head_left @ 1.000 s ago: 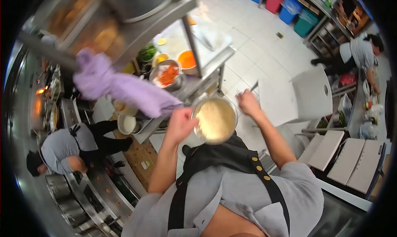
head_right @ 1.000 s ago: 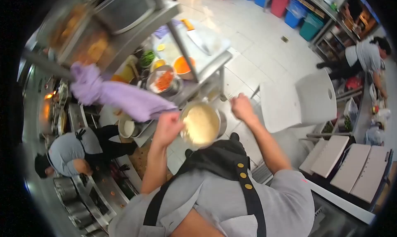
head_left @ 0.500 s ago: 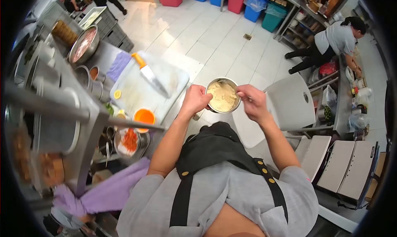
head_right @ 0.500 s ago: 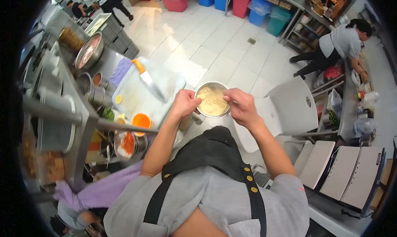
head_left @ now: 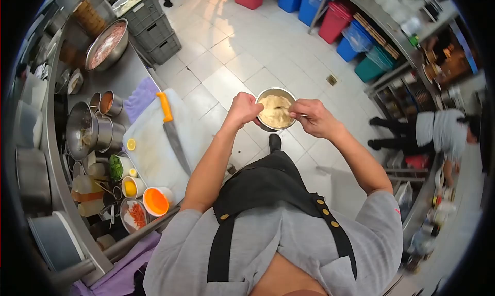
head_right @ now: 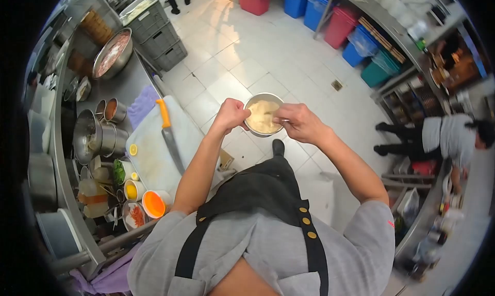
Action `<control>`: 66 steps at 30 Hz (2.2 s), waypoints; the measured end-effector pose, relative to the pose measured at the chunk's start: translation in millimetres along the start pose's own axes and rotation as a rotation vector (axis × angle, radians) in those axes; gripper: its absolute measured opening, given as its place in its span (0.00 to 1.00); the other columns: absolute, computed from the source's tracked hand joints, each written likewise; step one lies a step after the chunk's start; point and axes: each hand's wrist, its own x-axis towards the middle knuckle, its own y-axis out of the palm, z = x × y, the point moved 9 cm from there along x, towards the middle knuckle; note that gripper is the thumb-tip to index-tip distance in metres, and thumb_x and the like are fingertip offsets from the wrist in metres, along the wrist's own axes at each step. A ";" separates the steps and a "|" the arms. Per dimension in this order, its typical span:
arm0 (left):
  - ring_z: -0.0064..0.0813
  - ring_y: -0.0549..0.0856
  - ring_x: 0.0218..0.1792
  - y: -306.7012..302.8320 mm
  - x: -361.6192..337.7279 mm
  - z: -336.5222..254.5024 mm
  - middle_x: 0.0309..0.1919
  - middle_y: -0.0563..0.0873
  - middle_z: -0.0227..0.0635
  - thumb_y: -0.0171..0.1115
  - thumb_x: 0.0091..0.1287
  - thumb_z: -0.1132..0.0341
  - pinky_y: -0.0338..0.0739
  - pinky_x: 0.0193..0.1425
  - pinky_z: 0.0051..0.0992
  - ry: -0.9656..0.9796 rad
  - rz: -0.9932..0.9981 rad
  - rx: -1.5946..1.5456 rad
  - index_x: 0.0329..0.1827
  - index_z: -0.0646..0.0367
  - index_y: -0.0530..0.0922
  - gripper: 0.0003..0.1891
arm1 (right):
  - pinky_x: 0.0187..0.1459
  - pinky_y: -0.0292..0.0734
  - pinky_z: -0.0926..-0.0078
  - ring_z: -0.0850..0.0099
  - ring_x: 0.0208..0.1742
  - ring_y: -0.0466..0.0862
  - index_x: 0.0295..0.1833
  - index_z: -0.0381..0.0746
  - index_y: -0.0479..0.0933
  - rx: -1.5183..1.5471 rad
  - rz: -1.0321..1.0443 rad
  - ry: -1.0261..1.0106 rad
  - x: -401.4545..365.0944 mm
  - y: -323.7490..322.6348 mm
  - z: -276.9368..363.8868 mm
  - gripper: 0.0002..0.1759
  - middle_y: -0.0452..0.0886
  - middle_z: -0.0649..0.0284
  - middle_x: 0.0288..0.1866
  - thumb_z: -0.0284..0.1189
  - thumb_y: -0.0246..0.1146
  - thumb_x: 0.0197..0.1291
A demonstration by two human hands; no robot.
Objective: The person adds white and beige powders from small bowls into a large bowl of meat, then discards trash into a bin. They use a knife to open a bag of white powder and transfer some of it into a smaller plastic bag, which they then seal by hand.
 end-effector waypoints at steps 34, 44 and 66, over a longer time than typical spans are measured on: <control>0.27 0.83 0.15 -474.9 393.0 9.9 0.12 0.76 0.33 0.58 0.50 0.75 0.76 0.16 0.25 -0.053 -0.685 -0.488 0.11 0.65 0.71 0.11 | 0.20 0.64 0.84 0.81 0.19 0.72 0.38 0.33 0.74 0.904 0.036 0.425 634.2 111.8 -332.8 0.13 0.78 0.61 0.25 0.31 0.51 0.68; 0.27 0.82 0.14 -660.5 329.1 11.3 0.11 0.76 0.33 0.59 0.49 0.73 0.76 0.17 0.25 -0.079 -1.162 -0.474 0.12 0.66 0.72 0.11 | 0.19 0.61 0.85 0.81 0.19 0.71 0.39 0.33 0.73 1.158 0.391 -0.007 856.1 239.6 -270.2 0.11 0.79 0.60 0.26 0.30 0.51 0.68; 0.28 0.81 0.15 -745.9 245.9 58.8 0.14 0.75 0.35 0.60 0.54 0.74 0.78 0.15 0.27 -0.332 -1.984 -0.743 0.13 0.64 0.67 0.14 | 0.17 0.57 0.87 0.82 0.17 0.69 0.38 0.36 0.73 1.357 1.308 0.327 1037.7 457.5 -121.0 0.09 0.78 0.61 0.24 0.30 0.52 0.67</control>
